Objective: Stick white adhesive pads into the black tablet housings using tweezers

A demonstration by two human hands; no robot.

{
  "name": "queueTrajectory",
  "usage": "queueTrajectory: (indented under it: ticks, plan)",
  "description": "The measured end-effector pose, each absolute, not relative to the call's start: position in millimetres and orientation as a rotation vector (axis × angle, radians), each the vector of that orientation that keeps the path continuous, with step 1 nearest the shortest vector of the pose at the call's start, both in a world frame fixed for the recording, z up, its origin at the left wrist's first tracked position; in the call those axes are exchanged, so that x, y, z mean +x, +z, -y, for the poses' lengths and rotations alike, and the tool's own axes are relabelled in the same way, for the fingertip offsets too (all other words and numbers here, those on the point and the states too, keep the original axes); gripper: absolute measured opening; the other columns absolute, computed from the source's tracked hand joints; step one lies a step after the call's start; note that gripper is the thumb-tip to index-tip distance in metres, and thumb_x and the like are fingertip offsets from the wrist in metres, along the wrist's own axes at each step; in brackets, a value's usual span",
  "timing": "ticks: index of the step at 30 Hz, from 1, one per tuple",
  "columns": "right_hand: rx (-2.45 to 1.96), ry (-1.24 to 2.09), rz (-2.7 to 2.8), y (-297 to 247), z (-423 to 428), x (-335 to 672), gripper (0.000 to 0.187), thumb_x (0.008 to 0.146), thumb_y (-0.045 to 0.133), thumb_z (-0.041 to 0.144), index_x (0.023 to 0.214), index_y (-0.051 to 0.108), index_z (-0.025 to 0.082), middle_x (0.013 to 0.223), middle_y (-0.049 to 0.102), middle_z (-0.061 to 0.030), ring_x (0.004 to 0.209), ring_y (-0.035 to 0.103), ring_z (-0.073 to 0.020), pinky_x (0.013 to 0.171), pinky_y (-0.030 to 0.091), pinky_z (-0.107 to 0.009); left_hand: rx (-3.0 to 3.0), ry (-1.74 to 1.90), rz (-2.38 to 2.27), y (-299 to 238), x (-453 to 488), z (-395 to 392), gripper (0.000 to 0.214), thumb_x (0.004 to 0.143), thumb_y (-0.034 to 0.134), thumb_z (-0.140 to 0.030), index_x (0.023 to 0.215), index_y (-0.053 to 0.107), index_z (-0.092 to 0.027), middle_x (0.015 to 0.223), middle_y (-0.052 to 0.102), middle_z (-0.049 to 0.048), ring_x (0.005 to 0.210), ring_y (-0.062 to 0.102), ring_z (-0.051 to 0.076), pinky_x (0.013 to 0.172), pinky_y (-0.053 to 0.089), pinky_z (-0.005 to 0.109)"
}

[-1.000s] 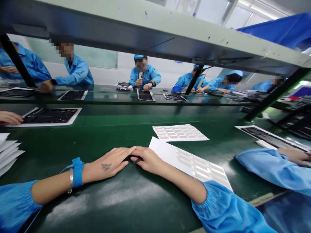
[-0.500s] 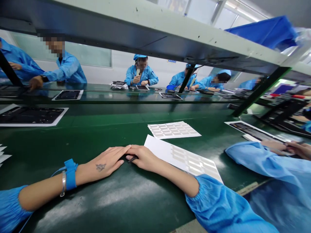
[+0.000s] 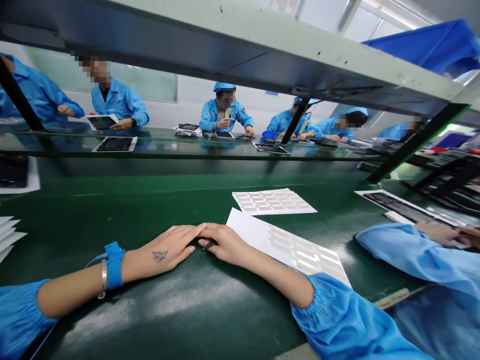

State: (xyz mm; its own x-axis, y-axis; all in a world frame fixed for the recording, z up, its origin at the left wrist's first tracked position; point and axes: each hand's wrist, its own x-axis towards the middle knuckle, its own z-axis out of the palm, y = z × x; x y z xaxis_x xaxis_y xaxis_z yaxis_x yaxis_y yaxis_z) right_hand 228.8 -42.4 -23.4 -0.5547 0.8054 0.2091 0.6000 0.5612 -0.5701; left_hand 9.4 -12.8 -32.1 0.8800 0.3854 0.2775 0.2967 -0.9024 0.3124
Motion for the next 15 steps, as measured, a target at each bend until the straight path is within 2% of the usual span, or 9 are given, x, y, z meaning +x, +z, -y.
queueTrajectory:
  ticks: [11,15]
  plan:
    - [-1.137,0.618,2.349,-22.7,43.2,229.2,0.027,0.093,0.049,0.017,0.111,0.069,0.019,0.102,0.07,-0.0098,0.096,0.066,-0.0213,0.085,0.051,-0.034,2.741,0.442,-0.552,-28.8,11.8,13.9,0.052,0.101,0.036,-0.023,0.152,0.024,-0.018,0.144,0.048,0.0132,0.133,0.045,0.024,0.111,0.038,0.043]
    - [-1.132,0.625,2.348,-23.6,42.6,229.7,0.027,0.093,0.049,0.017,0.11,0.07,0.018,0.103,0.07,-0.0104,0.096,0.066,-0.0215,0.086,0.05,-0.034,2.736,0.445,-0.557,-28.0,11.2,14.4,0.052,0.101,0.036,-0.025,0.152,0.024,-0.021,0.144,0.048,0.0119,0.133,0.045,0.024,0.111,0.038,0.043]
